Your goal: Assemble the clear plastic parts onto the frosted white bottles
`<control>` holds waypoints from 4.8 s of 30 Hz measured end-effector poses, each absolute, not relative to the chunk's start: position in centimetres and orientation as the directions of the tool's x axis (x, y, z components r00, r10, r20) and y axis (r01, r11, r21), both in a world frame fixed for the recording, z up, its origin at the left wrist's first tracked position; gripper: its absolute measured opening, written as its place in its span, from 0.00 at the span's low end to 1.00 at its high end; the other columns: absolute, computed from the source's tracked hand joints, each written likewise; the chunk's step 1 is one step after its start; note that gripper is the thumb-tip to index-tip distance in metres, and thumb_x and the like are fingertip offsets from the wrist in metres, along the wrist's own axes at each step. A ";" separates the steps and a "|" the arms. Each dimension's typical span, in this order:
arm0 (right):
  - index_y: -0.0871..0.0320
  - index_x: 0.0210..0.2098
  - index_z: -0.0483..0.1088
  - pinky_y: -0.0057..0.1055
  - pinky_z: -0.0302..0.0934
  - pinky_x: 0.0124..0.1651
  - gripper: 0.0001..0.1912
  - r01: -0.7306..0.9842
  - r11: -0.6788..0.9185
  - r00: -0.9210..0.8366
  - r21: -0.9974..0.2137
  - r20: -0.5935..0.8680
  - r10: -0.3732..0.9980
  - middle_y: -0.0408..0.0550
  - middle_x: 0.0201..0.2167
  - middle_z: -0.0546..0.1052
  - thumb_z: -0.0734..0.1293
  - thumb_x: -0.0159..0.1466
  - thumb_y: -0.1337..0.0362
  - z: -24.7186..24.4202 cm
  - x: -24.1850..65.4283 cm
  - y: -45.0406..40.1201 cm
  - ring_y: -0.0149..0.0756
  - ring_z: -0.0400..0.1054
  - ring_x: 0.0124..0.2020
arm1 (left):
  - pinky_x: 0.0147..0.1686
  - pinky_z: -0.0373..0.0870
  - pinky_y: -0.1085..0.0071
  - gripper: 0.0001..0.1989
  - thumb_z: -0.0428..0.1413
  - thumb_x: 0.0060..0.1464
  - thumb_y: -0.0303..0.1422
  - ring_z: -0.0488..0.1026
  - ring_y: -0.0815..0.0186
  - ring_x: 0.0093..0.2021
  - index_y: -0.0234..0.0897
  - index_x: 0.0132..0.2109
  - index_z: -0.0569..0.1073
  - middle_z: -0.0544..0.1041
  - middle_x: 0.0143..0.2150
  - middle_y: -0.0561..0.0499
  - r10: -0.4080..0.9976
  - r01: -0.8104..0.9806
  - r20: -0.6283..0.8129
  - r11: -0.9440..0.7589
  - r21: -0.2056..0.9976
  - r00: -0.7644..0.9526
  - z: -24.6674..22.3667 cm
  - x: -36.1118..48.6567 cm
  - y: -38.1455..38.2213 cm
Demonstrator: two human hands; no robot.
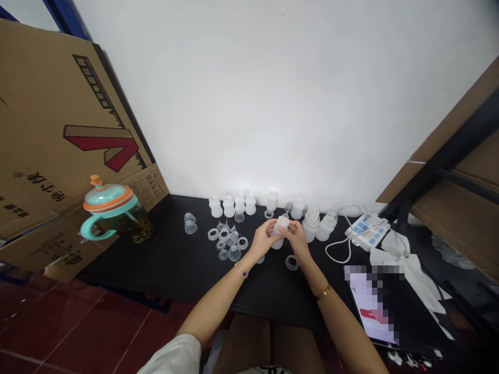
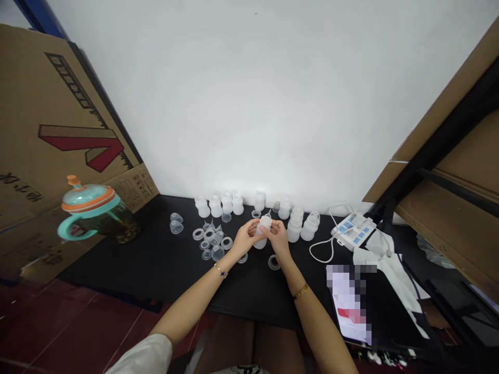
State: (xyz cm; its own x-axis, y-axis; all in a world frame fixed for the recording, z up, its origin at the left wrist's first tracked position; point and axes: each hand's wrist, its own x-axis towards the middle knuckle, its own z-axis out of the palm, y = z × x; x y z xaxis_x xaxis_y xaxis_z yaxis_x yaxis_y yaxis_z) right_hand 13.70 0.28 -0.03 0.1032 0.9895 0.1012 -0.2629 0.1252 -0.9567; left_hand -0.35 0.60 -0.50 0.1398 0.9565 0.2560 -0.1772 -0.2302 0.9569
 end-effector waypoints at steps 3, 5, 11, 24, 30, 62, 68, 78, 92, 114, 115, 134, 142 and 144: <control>0.52 0.39 0.69 0.44 0.71 0.51 0.28 -0.266 0.126 0.106 -0.956 0.101 0.989 0.50 0.44 0.82 0.83 0.45 0.53 0.2 13.8 0.2 0.48 0.76 0.48 | 0.54 0.76 0.56 0.30 0.74 0.41 0.34 0.80 0.53 0.52 0.35 0.52 0.75 0.80 0.54 0.38 0.955 -0.177 0.264 -0.239 0.955 0.137 -0.4 -0.4 0.5; 0.52 0.41 0.70 0.45 0.70 0.52 0.28 -0.269 0.119 0.077 -0.956 0.102 0.992 0.50 0.46 0.82 0.82 0.46 0.53 0.5 13.8 0.2 0.48 0.76 0.49 | 0.53 0.76 0.57 0.30 0.74 0.42 0.34 0.80 0.53 0.51 0.35 0.53 0.75 0.80 0.54 0.38 0.953 -0.167 0.268 -0.245 0.955 0.138 -0.2 -0.4 0.4; 0.51 0.48 0.76 0.47 0.67 0.59 0.29 -0.256 0.118 -0.006 -0.959 0.124 0.992 0.49 0.48 0.82 0.81 0.49 0.51 1.3 14.0 0.0 0.51 0.73 0.55 | 0.54 0.76 0.56 0.30 0.73 0.43 0.33 0.80 0.53 0.53 0.36 0.54 0.75 0.80 0.54 0.38 0.952 -0.161 0.271 -0.248 0.955 0.139 0.0 -0.5 0.2; 0.52 0.40 0.73 0.46 0.69 0.55 0.27 -0.267 0.122 0.047 -0.956 0.114 0.992 0.49 0.42 0.83 0.83 0.46 0.53 0.9 13.9 0.2 0.48 0.77 0.48 | 0.56 0.75 0.55 0.29 0.73 0.43 0.32 0.79 0.53 0.54 0.36 0.53 0.75 0.81 0.53 0.40 0.953 -0.155 0.270 -0.249 0.956 0.135 0.5 -0.5 0.0; 0.52 0.37 0.70 0.46 0.70 0.53 0.27 -0.275 0.120 0.071 -0.954 0.104 0.992 0.48 0.41 0.83 0.83 0.45 0.53 0.8 13.9 0.1 0.47 0.77 0.46 | 0.56 0.75 0.55 0.29 0.73 0.43 0.33 0.79 0.53 0.54 0.36 0.53 0.74 0.81 0.53 0.39 0.949 -0.177 0.281 -0.255 0.951 0.141 0.7 -0.4 -0.2; 0.53 0.41 0.73 0.44 0.69 0.54 0.27 -0.264 0.119 0.054 -0.957 0.109 0.993 0.50 0.43 0.82 0.83 0.46 0.52 0.4 14.1 0.3 0.48 0.75 0.50 | 0.56 0.74 0.57 0.28 0.71 0.45 0.31 0.79 0.52 0.55 0.36 0.54 0.75 0.81 0.53 0.39 0.953 -0.176 0.261 -0.234 0.956 0.150 1.1 -0.4 -0.5; 0.53 0.42 0.74 0.43 0.69 0.53 0.27 -0.269 0.128 0.058 -0.955 0.116 0.992 0.50 0.43 0.82 0.82 0.48 0.50 0.5 14.1 0.2 0.48 0.75 0.51 | 0.53 0.75 0.58 0.32 0.71 0.46 0.33 0.80 0.53 0.52 0.37 0.58 0.71 0.81 0.53 0.39 0.954 -0.139 0.259 -0.239 0.961 0.151 1.4 -0.5 -0.7; 0.54 0.44 0.81 0.37 0.68 0.48 0.25 -0.307 0.074 0.072 -0.949 0.055 0.996 0.49 0.44 0.82 0.76 0.55 0.43 1.4 14.7 0.3 0.47 0.74 0.49 | 0.51 0.75 0.58 0.44 0.72 0.45 0.37 0.81 0.53 0.48 0.38 0.65 0.61 0.82 0.51 0.38 0.936 -0.290 0.202 -0.116 0.950 0.287 0.5 -0.5 -0.2; 0.56 0.41 0.81 0.43 0.69 0.50 0.28 -0.360 0.031 -0.032 -0.933 0.045 0.998 0.52 0.41 0.83 0.75 0.55 0.38 1.9 15.0 0.1 0.50 0.75 0.46 | 0.42 0.73 0.66 0.49 0.74 0.41 0.37 0.81 0.61 0.33 0.36 0.67 0.61 0.83 0.35 0.48 0.925 -0.386 -0.041 0.198 0.901 0.379 1.7 -1.0 -0.1; 0.50 0.56 0.74 0.38 0.71 0.36 0.33 -0.400 -0.021 -0.195 -0.916 0.063 0.979 0.51 0.48 0.82 0.67 0.61 0.36 2.6 15.0 -1.0 0.48 0.76 0.45 | 0.40 0.74 0.64 0.29 0.61 0.57 0.43 0.80 0.57 0.36 0.28 0.59 0.72 0.81 0.48 0.33 0.766 -0.534 -0.080 0.515 0.671 0.638 2.0 -1.2 -0.6; 0.50 0.55 0.74 0.37 0.70 0.34 0.33 -0.394 -0.017 -0.189 -0.919 0.063 0.980 0.51 0.48 0.82 0.67 0.61 0.35 2.6 15.0 -0.9 0.48 0.76 0.44 | 0.41 0.74 0.63 0.29 0.62 0.57 0.43 0.80 0.57 0.37 0.29 0.59 0.72 0.81 0.48 0.34 0.776 -0.537 -0.066 0.493 0.685 0.628 2.2 -1.2 -0.7; 0.54 0.44 0.80 0.44 0.69 0.51 0.30 -0.306 0.063 -0.008 -0.950 0.068 0.998 0.52 0.41 0.83 0.76 0.53 0.39 1.3 15.1 0.6 0.51 0.76 0.47 | 0.36 0.72 0.69 0.39 0.74 0.40 0.36 0.80 0.61 0.34 0.34 0.59 0.72 0.83 0.38 0.46 0.937 -0.373 -0.112 0.239 0.897 0.331 1.7 -1.1 -0.1; 0.53 0.42 0.81 0.42 0.70 0.49 0.28 -0.264 0.072 0.044 -0.962 0.063 0.997 0.49 0.39 0.83 0.78 0.51 0.41 0.7 15.1 1.0 0.48 0.77 0.44 | 0.42 0.75 0.63 0.42 0.75 0.37 0.39 0.82 0.55 0.39 0.33 0.60 0.72 0.84 0.41 0.40 0.957 -0.314 -0.075 0.165 0.935 0.279 2.0 -0.9 -0.5; 0.53 0.42 0.81 0.42 0.69 0.50 0.27 -0.237 0.079 0.058 -0.968 0.067 0.996 0.49 0.40 0.83 0.77 0.52 0.41 0.6 15.1 1.0 0.48 0.76 0.45 | 0.42 0.75 0.62 0.43 0.76 0.36 0.39 0.82 0.54 0.39 0.32 0.60 0.73 0.84 0.40 0.40 0.957 -0.314 -0.063 0.154 0.937 0.282 1.9 -0.8 -0.5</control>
State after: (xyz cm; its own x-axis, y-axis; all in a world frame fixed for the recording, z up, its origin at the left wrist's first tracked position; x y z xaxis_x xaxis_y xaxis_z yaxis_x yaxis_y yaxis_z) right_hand 15.11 1.02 0.57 0.0577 0.9961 0.0671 -0.2373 0.0789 -0.9682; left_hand -0.81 -0.50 1.94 0.2822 0.9573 -0.0626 -0.3141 0.1538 0.9368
